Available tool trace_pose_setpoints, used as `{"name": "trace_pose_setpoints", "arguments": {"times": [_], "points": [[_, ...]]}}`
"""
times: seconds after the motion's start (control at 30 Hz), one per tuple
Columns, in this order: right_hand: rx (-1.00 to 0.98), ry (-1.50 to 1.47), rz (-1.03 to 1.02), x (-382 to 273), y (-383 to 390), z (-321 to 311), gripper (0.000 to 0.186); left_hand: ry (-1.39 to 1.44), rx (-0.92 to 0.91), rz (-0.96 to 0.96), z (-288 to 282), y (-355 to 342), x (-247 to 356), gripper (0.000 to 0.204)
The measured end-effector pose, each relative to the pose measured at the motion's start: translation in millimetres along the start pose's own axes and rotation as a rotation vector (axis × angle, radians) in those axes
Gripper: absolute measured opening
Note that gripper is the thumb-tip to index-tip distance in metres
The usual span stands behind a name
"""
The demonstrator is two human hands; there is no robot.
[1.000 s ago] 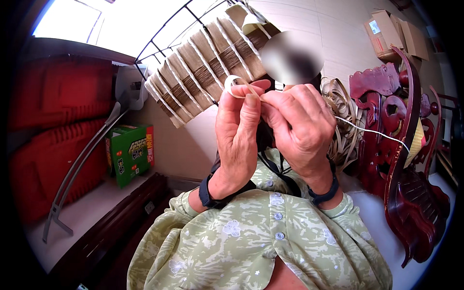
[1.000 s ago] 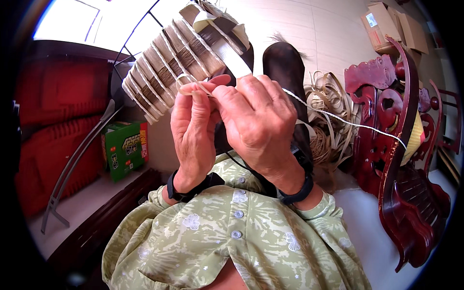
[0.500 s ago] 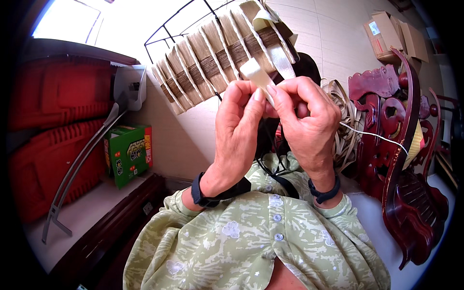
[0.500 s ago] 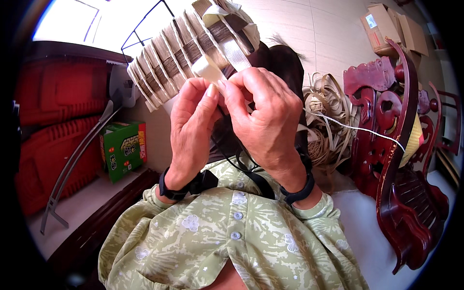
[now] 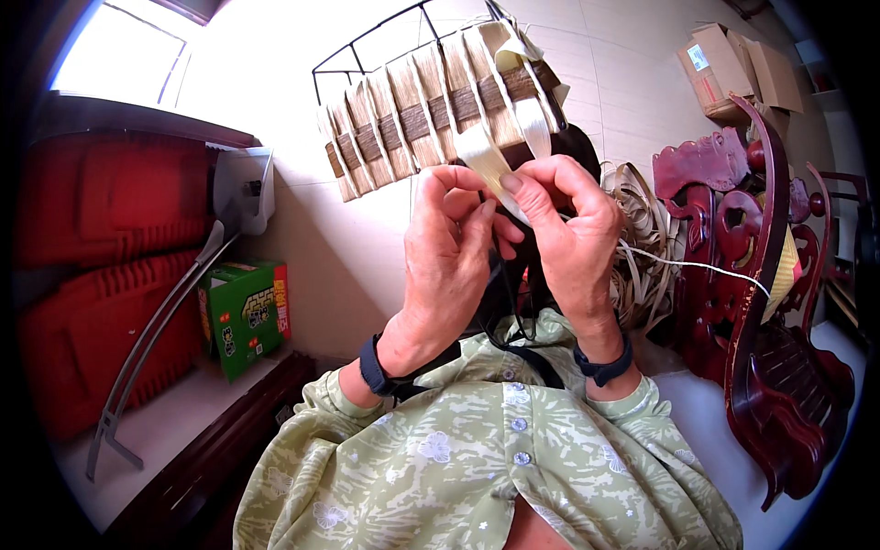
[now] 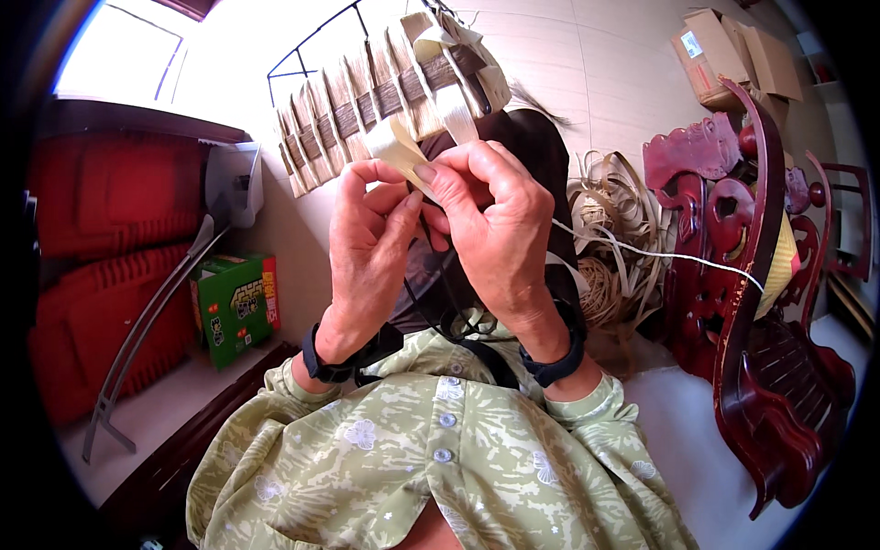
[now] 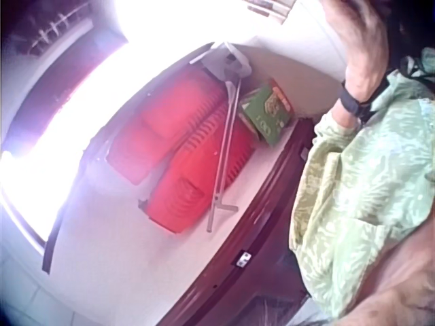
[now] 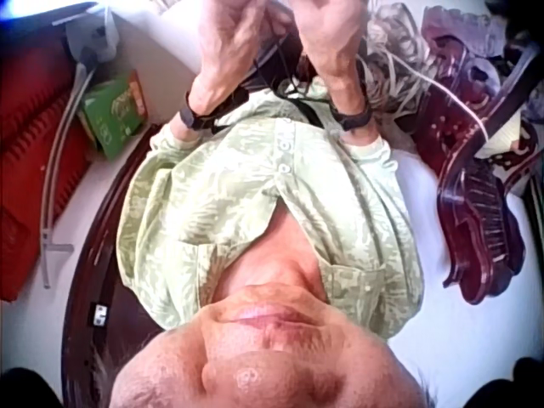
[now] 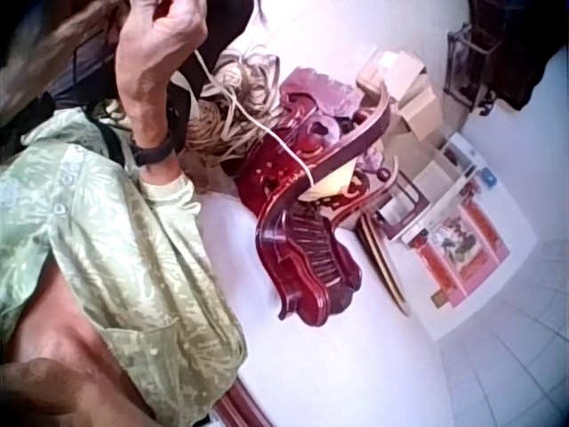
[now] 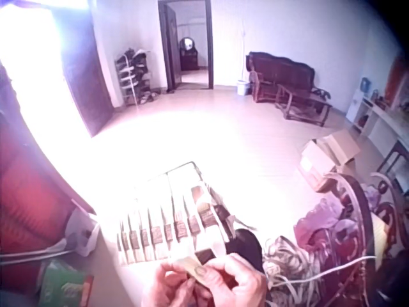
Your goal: The person weaves a white plastic strip through the wooden slats of a wire-framed basket structure by hand.
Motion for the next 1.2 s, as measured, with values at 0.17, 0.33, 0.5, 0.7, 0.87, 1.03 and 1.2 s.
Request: {"name": "trace_pose_setpoints", "arguments": {"times": [0.17,0.33,0.5,0.7,0.87,1.03,1.2], "points": [[-0.062,-0.212,0.09,10.2,-12.6,9.6,0.021,-0.013,0.01,0.079,11.0,4.6,8.2,0.017],[-0.146,-0.773,0.363,8.7,-11.2,21.7,0.021,-0.33,-0.048,0.195,33.3,12.9,31.7,0.023],[-0.083,-0.975,0.372,9.0,0.9,13.5,0.013,-0.838,-0.268,0.355,73.7,52.0,82.3,0.014],[0.021,-0.896,0.152,15.8,11.3,-36.1,0.03,-0.574,0.364,1.089,-32.3,78.4,221.2,0.028],[0.024,-1.023,0.113,8.5,31.4,-59.1,0.032,-0.921,0.111,1.069,-26.1,-19.6,212.8,0.036],[-0.007,-1.04,0.16,23.9,41.1,-66.1,0.028,-0.495,-0.274,0.604,13.7,-63.8,181.5,0.057],[-0.094,-1.029,0.319,68.1,50.5,-44.9,0.02,-0.464,-0.158,0.537,2.9,-55.3,149.0,0.055]]}}
Point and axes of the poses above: each hand's wrist, its own y-axis away from the middle knuckle, its own z-axis out of the palm, x = y × z, the point moved 10 cm from there along -y, towards the middle knuckle, and after that the axes turned 12 degrees about y, right-handed, at the moved point
